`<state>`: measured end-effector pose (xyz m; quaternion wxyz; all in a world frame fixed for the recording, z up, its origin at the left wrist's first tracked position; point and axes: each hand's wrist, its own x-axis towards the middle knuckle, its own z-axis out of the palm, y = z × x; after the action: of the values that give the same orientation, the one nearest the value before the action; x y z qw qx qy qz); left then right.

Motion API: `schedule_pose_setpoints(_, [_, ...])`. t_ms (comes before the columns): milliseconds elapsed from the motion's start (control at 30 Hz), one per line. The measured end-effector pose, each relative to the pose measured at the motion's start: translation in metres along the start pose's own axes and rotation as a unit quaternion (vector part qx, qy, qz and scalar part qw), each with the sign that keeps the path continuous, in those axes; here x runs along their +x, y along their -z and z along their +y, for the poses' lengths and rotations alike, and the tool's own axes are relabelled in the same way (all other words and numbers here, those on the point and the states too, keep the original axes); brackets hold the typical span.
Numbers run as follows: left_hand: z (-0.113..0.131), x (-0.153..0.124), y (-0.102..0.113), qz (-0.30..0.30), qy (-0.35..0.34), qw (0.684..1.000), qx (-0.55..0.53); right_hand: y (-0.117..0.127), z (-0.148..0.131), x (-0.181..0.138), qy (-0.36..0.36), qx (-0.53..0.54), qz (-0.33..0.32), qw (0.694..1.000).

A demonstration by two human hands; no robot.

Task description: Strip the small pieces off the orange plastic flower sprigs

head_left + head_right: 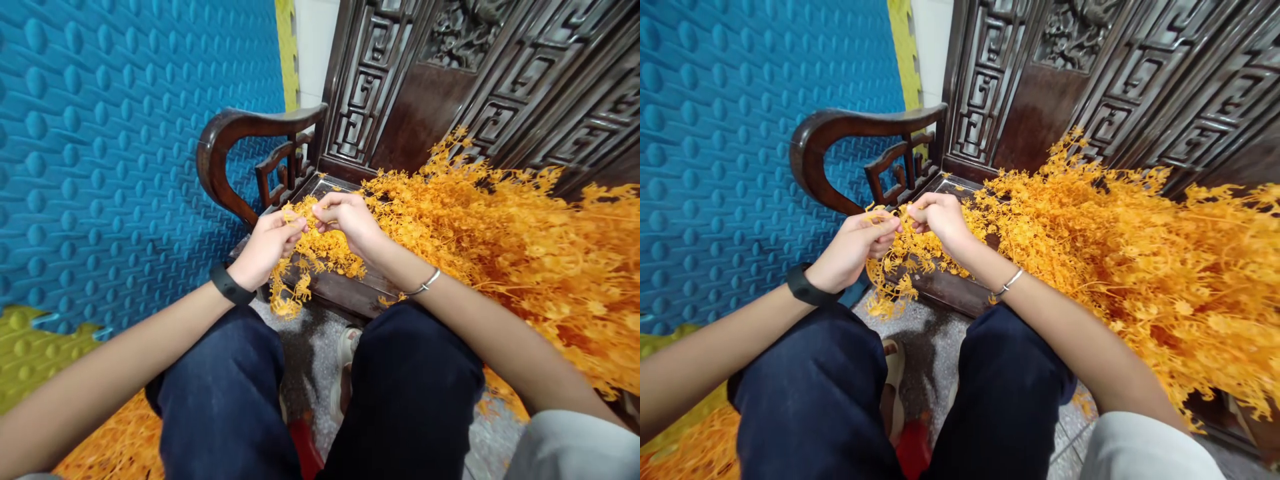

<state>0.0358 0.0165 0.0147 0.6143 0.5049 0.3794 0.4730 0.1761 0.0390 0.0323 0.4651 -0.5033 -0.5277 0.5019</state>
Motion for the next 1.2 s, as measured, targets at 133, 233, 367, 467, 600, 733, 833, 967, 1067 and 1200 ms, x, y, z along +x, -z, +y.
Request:
schedule_pose_setpoints(133, [0.004, 0.002, 0.003, -0.019, 0.061, 0.995, -0.082, -0.007, -0.001, 0.004, -0.015, 0.024, 0.026, 0.999])
schedule_pose_setpoints(233, [0.007, 0.006, 0.005, -0.021, 0.124, 0.98, -0.155, -0.016, 0.0, 0.006, -0.021, 0.022, 0.038, 0.999])
schedule_pose_setpoints(367, [0.01, 0.008, 0.007, 0.007, 0.148, 0.969, -0.195, -0.022, -0.002, 0.018, -0.005, 0.015, 0.041, 0.999])
schedule_pose_setpoints(467, [0.011, -0.009, 0.01, 0.014, 0.17, 0.967, -0.19, 0.002, -0.003, 0.037, 0.006, 0.024, 0.137, 0.99])
schedule_pose_setpoints(600, [0.008, -0.056, 0.011, -0.044, 0.163, 0.975, -0.144, 0.059, 0.018, 0.055, 0.011, 0.021, 0.304, 0.952])
schedule_pose_setpoints(733, [0.003, -0.09, 0.005, -0.143, 0.191, 0.971, -0.029, 0.082, 0.051, 0.059, -0.026, 0.001, 0.259, 0.965])
schedule_pose_setpoints(833, [0.001, -0.096, 0.004, -0.146, 0.195, 0.969, 0.031, 0.079, 0.065, 0.063, -0.023, -0.026, 0.238, 0.971])
schedule_pose_setpoints(967, [-0.002, -0.093, 0.007, -0.144, 0.178, 0.97, 0.08, 0.08, 0.074, 0.07, -0.022, -0.042, 0.234, 0.971])
schedule_pose_setpoints(1067, [-0.004, -0.087, 0.007, -0.148, 0.169, 0.967, 0.116, 0.084, 0.077, 0.072, -0.021, -0.044, 0.221, 0.974])
schedule_pose_setpoints(1200, [-0.003, -0.066, 0.003, -0.14, 0.158, 0.967, 0.14, 0.083, 0.075, 0.068, -0.015, -0.057, 0.17, 0.984])
